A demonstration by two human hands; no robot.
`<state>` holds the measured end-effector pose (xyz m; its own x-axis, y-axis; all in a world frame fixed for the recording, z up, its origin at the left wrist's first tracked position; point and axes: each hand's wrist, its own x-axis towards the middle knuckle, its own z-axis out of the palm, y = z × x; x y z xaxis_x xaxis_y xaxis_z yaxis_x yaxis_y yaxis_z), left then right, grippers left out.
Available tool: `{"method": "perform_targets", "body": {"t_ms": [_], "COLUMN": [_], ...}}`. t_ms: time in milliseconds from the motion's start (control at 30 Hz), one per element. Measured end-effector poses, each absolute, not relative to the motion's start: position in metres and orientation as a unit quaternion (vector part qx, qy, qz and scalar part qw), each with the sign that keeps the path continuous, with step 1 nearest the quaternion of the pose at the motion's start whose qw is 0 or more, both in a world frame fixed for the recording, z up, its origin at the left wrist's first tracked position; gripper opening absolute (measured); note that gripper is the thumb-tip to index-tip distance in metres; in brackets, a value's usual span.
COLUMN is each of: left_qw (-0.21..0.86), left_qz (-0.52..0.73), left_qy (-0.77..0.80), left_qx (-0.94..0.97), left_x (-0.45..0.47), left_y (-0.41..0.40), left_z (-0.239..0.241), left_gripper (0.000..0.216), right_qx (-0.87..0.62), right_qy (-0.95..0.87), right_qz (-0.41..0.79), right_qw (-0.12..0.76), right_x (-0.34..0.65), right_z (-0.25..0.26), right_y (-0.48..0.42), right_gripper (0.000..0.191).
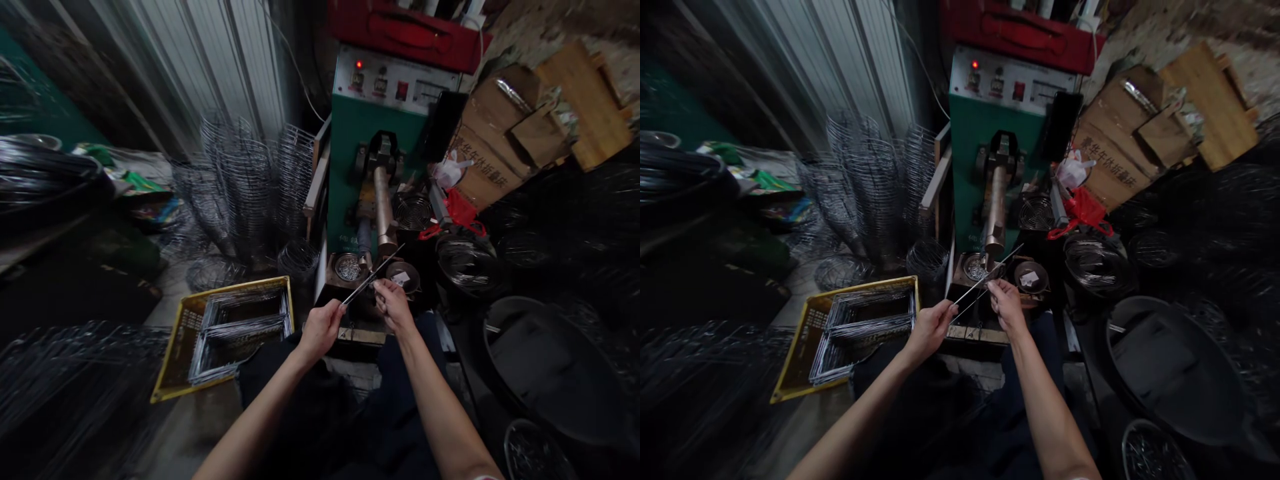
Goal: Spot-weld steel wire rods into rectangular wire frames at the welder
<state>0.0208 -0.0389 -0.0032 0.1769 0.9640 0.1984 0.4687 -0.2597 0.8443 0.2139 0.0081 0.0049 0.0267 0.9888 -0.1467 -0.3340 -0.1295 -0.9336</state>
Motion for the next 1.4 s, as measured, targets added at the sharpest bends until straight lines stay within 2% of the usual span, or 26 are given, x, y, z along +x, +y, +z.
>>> {"method": "perform_targets", "body": {"t_ms": [467, 1000, 1267, 1400], "left_qw": [0.312, 0.294, 0.257, 0.281], "left_qz": [0.390, 0.386, 0.366, 0.358], "left_qy": [0.509, 0.469, 0.472, 0.483], "left_qx": [0.701, 0.738, 0.760, 0.748], "left_x": [0.019, 0.033, 0.028, 0.027], "left_y": [-0.035, 0.000, 0.010, 0.011], "left_z": [0.004, 0.008, 0.004, 0.004], "left_gripper": [0.030, 0.033, 0.033, 0.034], "right_qx": [-0.461, -0.466, -0.460, -0.453], "right_qy": [-0.330, -0.332, -0.317, -0.308], "right_qz": [0.610, 0.583, 0.597, 0.613], "right_qw": [0.554, 0.577, 0.575, 0.569], "right_x": [0.211, 0.231, 0.229, 0.231], "right_z": [0.001, 0.007, 0.004, 0.004], "right_y": [0.016, 0.025, 0.034, 0.036], "right_gripper": [0.026, 0.041, 0.034, 0.032]}}
